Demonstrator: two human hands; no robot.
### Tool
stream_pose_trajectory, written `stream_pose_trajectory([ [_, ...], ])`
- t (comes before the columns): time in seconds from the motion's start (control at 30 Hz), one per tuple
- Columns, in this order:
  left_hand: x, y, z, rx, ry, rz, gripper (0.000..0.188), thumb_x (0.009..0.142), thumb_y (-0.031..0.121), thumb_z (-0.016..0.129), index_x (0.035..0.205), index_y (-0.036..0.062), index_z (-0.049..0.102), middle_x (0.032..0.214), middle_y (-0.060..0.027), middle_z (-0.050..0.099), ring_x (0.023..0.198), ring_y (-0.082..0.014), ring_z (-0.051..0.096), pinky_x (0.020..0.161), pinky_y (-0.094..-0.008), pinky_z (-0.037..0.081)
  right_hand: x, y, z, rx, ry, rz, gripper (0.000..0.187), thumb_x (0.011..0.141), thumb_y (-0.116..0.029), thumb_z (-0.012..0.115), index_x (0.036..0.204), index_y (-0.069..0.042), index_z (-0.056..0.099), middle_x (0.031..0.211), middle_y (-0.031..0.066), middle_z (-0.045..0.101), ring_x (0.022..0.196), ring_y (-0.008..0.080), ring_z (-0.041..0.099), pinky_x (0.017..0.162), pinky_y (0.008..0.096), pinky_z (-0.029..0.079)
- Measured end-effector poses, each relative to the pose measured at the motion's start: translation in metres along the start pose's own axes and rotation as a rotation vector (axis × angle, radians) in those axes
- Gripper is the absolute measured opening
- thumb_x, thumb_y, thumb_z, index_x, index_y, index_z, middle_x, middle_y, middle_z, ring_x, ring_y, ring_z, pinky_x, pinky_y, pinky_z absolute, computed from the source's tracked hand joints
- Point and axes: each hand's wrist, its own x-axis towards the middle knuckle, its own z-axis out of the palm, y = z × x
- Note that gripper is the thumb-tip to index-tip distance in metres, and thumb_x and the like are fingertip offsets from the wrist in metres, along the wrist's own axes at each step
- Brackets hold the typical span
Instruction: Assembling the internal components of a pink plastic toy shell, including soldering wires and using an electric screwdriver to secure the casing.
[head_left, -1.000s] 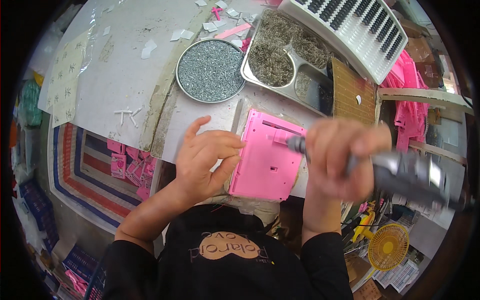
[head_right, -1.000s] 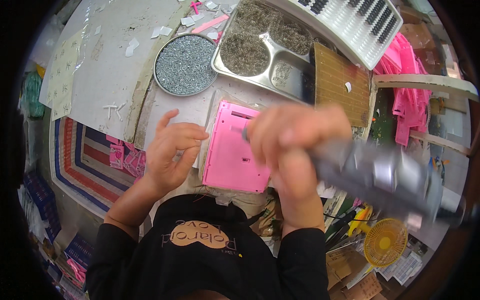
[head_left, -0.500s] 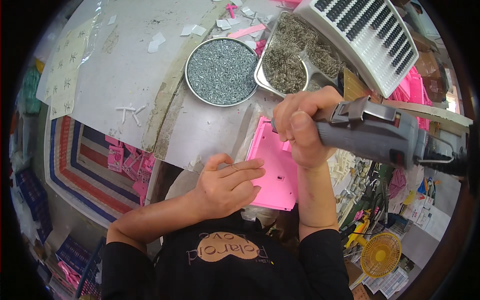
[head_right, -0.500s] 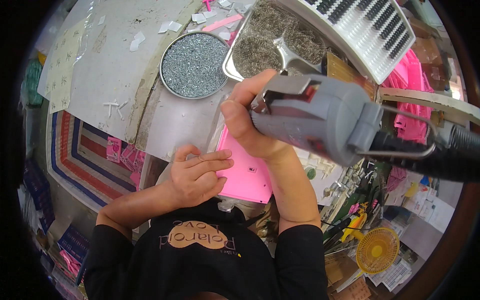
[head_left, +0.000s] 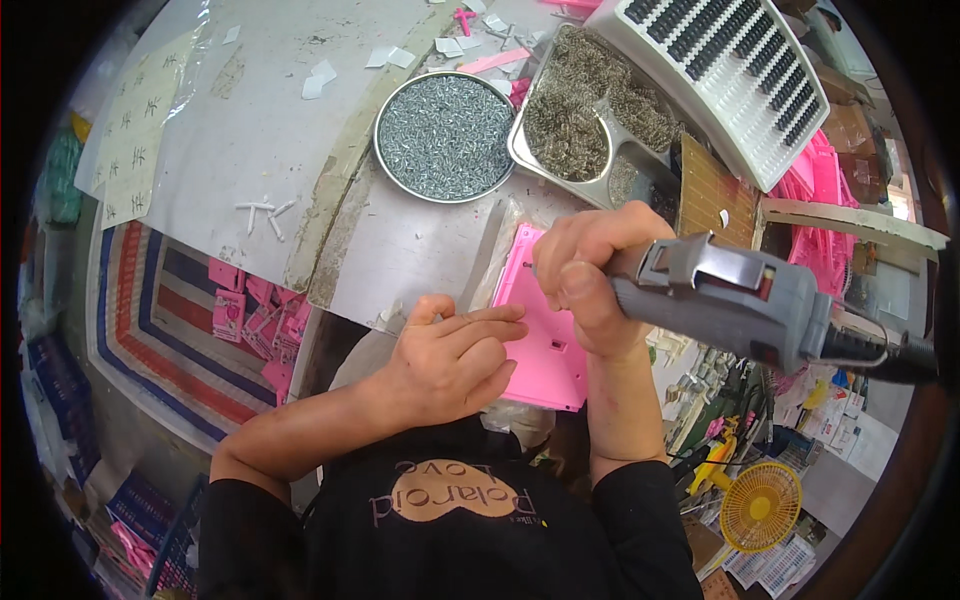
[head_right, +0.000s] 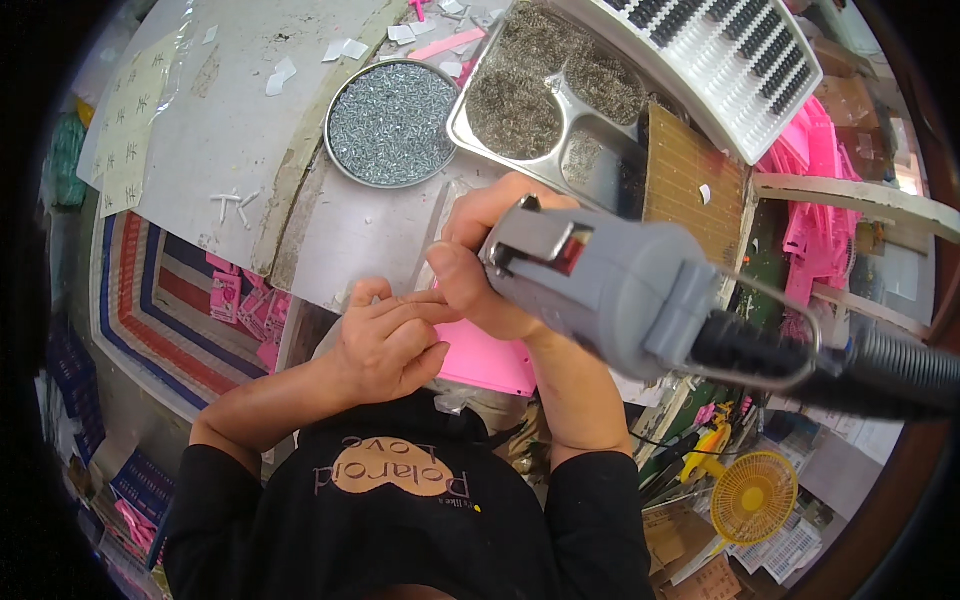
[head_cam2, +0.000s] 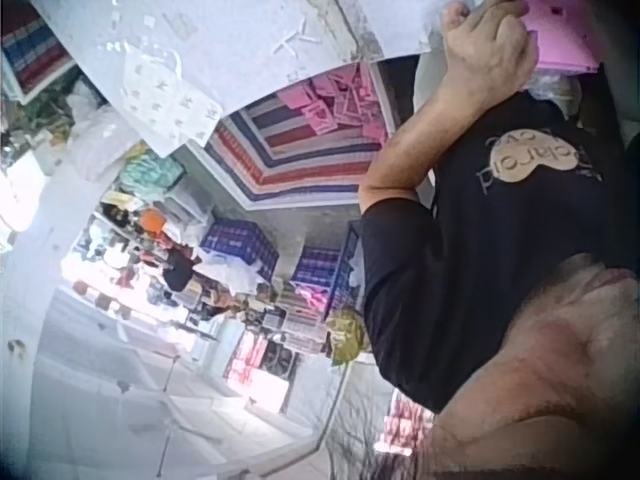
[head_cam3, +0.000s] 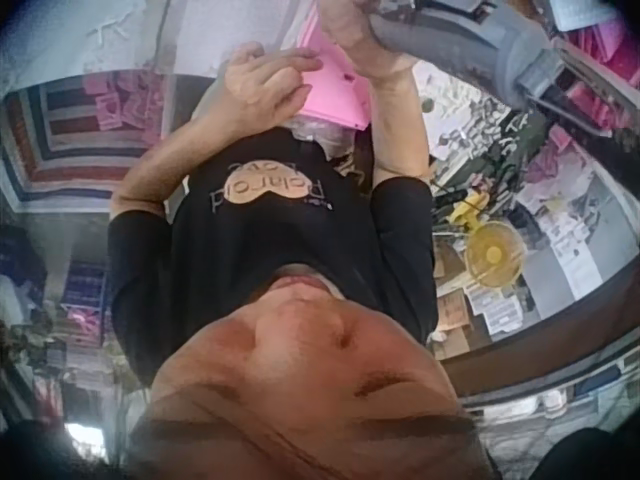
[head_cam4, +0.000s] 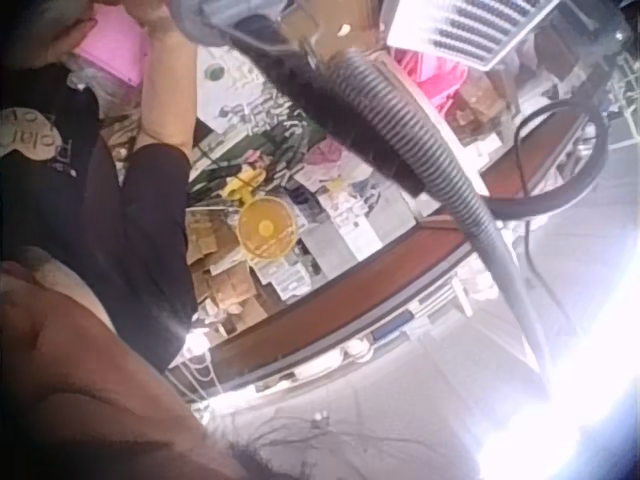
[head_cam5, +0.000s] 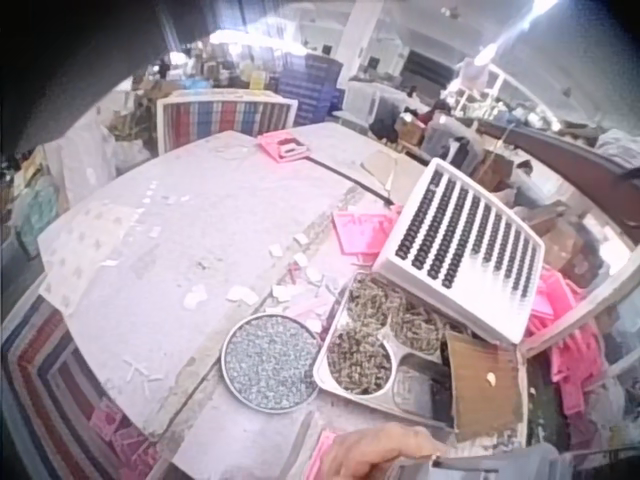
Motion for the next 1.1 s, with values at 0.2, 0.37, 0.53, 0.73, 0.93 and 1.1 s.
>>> stream_pose_trajectory([
  [0.2,0.016,-0.018,-0.023,-0.149,-0.032,-0.121,0.014,0.087,0.011,0.076,0.099,0.011,0.069,0.11,-0.0035,0.077,0.101,-0.0185,0.074,0.099,-0.0468,0.043,0.012,-0.049,0.001,0.318,0.066,-0.023,0.02,0.09,-0.009,0.071,0.102,-0.006,0.056,0.069,0.0027,0.056,0.055,0.0121,0.051,0.052,0.0284,0.043],
  [0.37,0.031,-0.012,-0.035,-0.102,-0.04,-0.087,0.015,0.088,0.01,0.076,0.103,0.0112,0.072,0.098,-0.0035,0.078,0.091,-0.0198,0.074,0.114,-0.054,0.037,0.012,-0.078,0.004,0.288,-0.14,-0.085,0.027,0.103,-0.034,0.062,0.112,-0.011,0.051,0.065,-0.0032,0.054,0.048,0.011,0.05,0.051,0.0311,0.043],
  [0.53,0.027,-0.005,-0.034,-0.103,-0.031,-0.103,0.012,0.086,0.01,0.077,0.098,0.0112,0.073,0.089,-0.0047,0.077,0.083,-0.0223,0.073,0.113,-0.0552,0.038,-0.001,-0.082,0.012,0.268,-0.074,-0.038,0.027,0.103,-0.034,0.062,0.111,-0.011,0.051,0.064,-0.0025,0.054,0.048,0.0112,0.05,0.053,0.0316,0.044],
  [0.73,0.023,-0.008,-0.033,-0.073,-0.035,-0.041,0.021,0.083,0.005,0.077,0.103,0.0108,0.074,0.091,-0.0035,0.077,0.086,-0.022,0.074,0.117,-0.055,0.033,-0.012,-0.084,0.021,0.427,0.044,0.018,0.036,0.092,-0.028,0.08,0.101,-0.006,0.053,0.066,0.0042,0.053,0.056,0.0157,0.05,0.053,0.0314,0.043],
  [0.93,0.045,-0.032,-0.053,-0.051,-0.232,0.147,0.029,0.081,0.014,0.079,0.108,0.0086,0.072,0.111,-0.0082,0.074,0.108,-0.0261,0.069,0.113,-0.0558,0.037,-0.023,-0.076,0.025,0.466,0.049,0.067,0.031,0.094,-0.023,0.077,0.102,-0.005,0.052,0.071,0.0061,0.056,0.058,0.0151,0.051,0.054,0.0314,0.044],
  [1.1,0.082,-0.106,-0.062,0.705,0.078,-0.154,0.015,0.083,0.017,0.075,0.098,0.0119,0.075,0.113,-0.003,0.067,0.12,-0.0262,0.058,0.112,-0.0544,0.031,-0.04,-0.069,0.039,0.403,0.058,0.177,0.025,0.093,-0.01,0.076,0.103,-0.005,0.053,0.072,0.0064,0.058,0.062,0.0157,0.055,0.058,0.0334,0.048],
])
